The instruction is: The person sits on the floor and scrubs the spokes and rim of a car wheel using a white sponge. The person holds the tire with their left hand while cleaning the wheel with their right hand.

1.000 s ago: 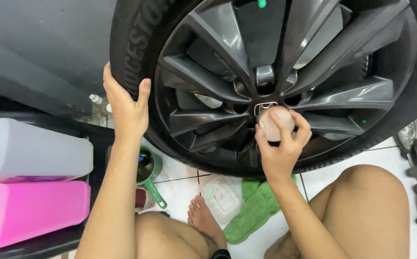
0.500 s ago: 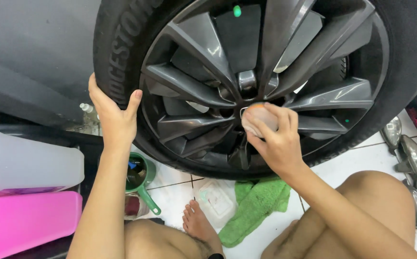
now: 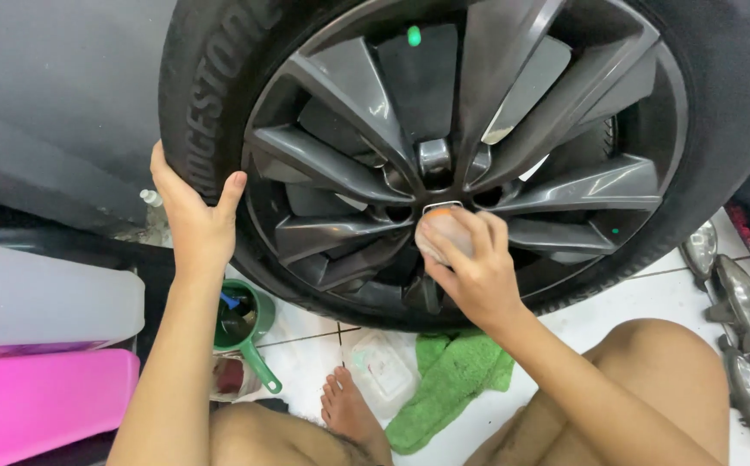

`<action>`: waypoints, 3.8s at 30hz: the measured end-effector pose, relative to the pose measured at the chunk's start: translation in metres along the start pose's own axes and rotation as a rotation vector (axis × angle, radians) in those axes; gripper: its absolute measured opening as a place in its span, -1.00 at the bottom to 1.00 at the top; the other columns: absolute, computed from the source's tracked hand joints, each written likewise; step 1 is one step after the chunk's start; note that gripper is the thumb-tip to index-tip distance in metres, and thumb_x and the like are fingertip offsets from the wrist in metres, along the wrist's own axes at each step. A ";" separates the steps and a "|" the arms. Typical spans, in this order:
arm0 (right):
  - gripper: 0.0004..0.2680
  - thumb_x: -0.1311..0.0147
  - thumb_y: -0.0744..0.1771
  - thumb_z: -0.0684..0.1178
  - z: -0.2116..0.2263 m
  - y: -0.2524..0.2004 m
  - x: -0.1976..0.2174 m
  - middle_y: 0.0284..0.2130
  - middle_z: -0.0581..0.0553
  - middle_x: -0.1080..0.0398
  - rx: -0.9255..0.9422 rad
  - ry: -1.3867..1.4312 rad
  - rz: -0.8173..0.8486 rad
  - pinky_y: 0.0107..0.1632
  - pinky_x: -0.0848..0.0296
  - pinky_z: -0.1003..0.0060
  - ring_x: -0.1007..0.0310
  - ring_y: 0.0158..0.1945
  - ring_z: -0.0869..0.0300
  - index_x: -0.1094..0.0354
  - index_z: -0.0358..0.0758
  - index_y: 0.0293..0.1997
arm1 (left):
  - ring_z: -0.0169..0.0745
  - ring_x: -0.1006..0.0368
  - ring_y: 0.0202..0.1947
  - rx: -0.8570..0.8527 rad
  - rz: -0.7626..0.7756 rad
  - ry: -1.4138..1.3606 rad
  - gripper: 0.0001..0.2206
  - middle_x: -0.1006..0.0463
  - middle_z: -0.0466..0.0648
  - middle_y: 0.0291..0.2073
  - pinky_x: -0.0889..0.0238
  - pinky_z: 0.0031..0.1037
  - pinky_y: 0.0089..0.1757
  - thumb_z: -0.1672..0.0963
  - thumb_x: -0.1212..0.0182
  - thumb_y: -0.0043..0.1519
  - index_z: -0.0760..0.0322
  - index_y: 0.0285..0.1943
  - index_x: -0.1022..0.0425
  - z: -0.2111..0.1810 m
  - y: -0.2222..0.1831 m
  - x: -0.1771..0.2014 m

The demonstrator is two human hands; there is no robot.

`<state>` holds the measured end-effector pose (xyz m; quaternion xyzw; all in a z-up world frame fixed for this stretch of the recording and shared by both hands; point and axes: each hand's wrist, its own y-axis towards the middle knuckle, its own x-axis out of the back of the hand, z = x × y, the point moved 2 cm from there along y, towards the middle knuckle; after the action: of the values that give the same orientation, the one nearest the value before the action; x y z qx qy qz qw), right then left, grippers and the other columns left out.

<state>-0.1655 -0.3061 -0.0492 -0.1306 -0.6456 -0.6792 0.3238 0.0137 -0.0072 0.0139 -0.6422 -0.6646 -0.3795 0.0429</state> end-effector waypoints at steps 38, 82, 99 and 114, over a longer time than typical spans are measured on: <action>-0.72 -0.40 0.26 -0.18 -0.050 0.030 0.061 0.16 -0.26 -0.32 -0.101 0.001 -0.047 0.18 -0.33 -0.02 -0.26 0.08 -0.15 -0.55 0.00 0.05 | 0.46 -0.11 0.38 0.052 0.040 0.030 -0.11 -0.08 0.44 0.39 -0.01 0.12 0.27 -0.17 -0.19 0.28 0.49 0.53 0.18 -0.019 0.006 0.004; -0.72 -0.47 0.32 -0.12 -0.103 0.087 0.114 0.19 -0.32 -0.25 -0.183 -0.050 -0.101 0.19 -0.27 0.06 -0.23 0.19 -0.15 -0.53 -0.13 0.14 | 0.37 -0.11 0.33 0.166 0.056 0.050 -0.20 -0.10 0.40 0.35 -0.05 0.03 0.17 -0.01 -0.22 0.23 0.48 0.51 0.16 -0.025 0.002 0.007; -0.79 -0.38 0.31 -0.13 -0.105 0.072 0.112 0.10 -0.44 -0.22 -0.195 -0.112 -0.099 0.16 -0.31 0.00 -0.21 0.18 -0.23 -0.48 -0.31 0.00 | 0.30 -0.11 0.36 0.202 0.055 0.035 -0.25 -0.08 0.33 0.40 -0.05 -0.02 0.21 0.07 -0.20 0.26 0.48 0.51 0.18 -0.036 0.006 0.005; -0.77 -0.40 0.34 -0.20 -0.105 0.090 0.109 0.26 -0.37 -0.31 -0.047 -0.075 -0.177 0.18 -0.35 -0.08 -0.24 0.09 -0.24 -0.53 -0.16 0.10 | 0.34 -0.08 0.35 0.218 0.061 0.058 -0.24 -0.07 0.36 0.36 -0.02 0.02 0.22 0.06 -0.21 0.26 0.45 0.52 0.19 -0.033 0.006 0.005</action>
<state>-0.1681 -0.4332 0.0730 -0.1060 -0.6503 -0.7146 0.2350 0.0044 -0.0217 0.0426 -0.6423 -0.6806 -0.3221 0.1431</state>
